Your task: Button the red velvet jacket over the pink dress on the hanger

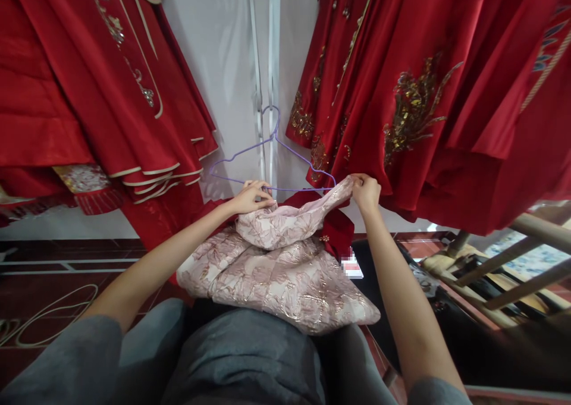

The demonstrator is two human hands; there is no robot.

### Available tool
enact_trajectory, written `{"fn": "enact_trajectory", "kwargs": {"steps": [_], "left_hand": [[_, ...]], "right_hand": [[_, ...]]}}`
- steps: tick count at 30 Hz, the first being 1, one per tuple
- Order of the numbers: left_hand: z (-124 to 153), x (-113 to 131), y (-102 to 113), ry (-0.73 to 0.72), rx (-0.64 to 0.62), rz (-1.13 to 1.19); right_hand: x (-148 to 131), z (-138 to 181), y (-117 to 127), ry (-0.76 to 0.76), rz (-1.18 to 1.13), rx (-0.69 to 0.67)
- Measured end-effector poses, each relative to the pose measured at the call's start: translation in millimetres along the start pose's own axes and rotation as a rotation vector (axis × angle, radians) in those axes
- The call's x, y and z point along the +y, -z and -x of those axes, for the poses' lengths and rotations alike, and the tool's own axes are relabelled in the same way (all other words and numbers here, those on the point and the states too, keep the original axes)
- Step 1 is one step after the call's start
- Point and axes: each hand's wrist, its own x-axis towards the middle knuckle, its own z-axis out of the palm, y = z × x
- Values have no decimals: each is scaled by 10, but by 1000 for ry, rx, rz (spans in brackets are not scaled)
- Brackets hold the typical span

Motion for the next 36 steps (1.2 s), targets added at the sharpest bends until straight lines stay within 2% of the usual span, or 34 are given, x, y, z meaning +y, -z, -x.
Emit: {"fn": "enact_trajectory", "kwargs": {"steps": [8,15,21,24,27,32,34,36], "left_hand": [[19,20,35,38,19,1],[51,-1,69,22,-31,-40],[-23,109,31,17,-61,33],[-91,223,-17,-10,-72,79],[-157,323,-75,13,-61,110],[-196,266,-87,16,61,212],[-158,127,-46,38,161,282],[-68,-72,13,145,314,307]], "right_hand": [[62,-32,-27,37,45,13],[-33,-28,34,45,-62,-24],[-521,-34,41,248,-106,-36],[-842,-99,-62,330,-104,-59],[-1043,-186,-215,394,-85,-90],[-985,-221,-371,376,5,-194],[-914,-177,-370,379,7,-260],[-864,-128,-346,423,-32,-273]]}}
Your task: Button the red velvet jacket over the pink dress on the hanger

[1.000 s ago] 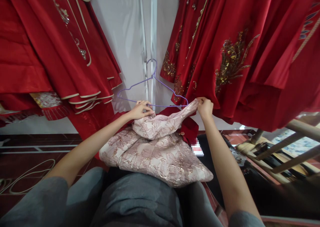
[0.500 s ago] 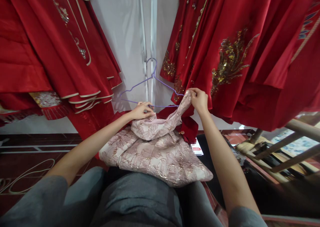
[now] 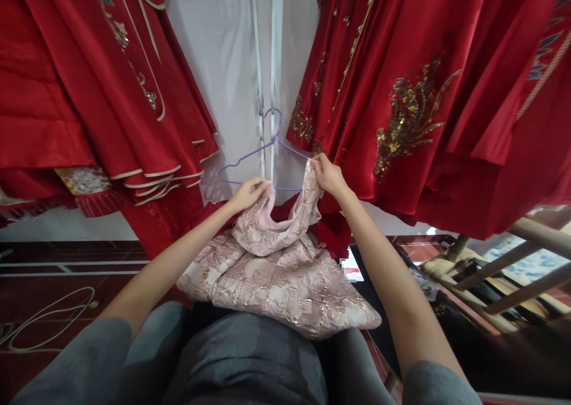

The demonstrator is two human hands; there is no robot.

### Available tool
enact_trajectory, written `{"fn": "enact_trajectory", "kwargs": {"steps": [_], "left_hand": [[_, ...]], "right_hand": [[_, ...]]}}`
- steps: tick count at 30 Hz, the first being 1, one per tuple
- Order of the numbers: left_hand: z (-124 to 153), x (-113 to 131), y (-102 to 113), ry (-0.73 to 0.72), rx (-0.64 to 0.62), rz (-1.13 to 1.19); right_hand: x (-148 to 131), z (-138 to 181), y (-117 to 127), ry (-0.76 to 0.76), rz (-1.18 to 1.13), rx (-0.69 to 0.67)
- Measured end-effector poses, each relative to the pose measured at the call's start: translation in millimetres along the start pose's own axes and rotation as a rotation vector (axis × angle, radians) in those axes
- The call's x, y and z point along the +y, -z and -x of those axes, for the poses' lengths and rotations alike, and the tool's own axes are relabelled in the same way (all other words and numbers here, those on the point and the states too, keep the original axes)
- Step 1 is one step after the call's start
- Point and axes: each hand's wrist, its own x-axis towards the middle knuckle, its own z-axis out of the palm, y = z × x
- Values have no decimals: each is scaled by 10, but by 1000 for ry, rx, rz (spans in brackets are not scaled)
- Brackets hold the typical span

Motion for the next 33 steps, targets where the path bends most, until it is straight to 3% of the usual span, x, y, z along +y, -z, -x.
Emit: {"fn": "enact_trajectory", "kwargs": {"steps": [5,8,12,17,23,27,33], "left_hand": [[220,-511,455,385,419,-178],[343,-719,671,559,637,-121],[414,-857,798,786,583,135],[417,-906,833,886,557,251],[383,-838,890,826,588,347],[213,-714,976,644,529,472],[-295,-225,1032,253,257,101]], "right_hand": [[21,44,59,92,-62,80],[42,19,72,81,-68,95],[45,10,64,80,-69,97],[12,19,82,90,-85,69],[-6,7,132,88,-57,69],[-16,8,131,85,-83,58],[64,20,29,76,-177,47]]}}
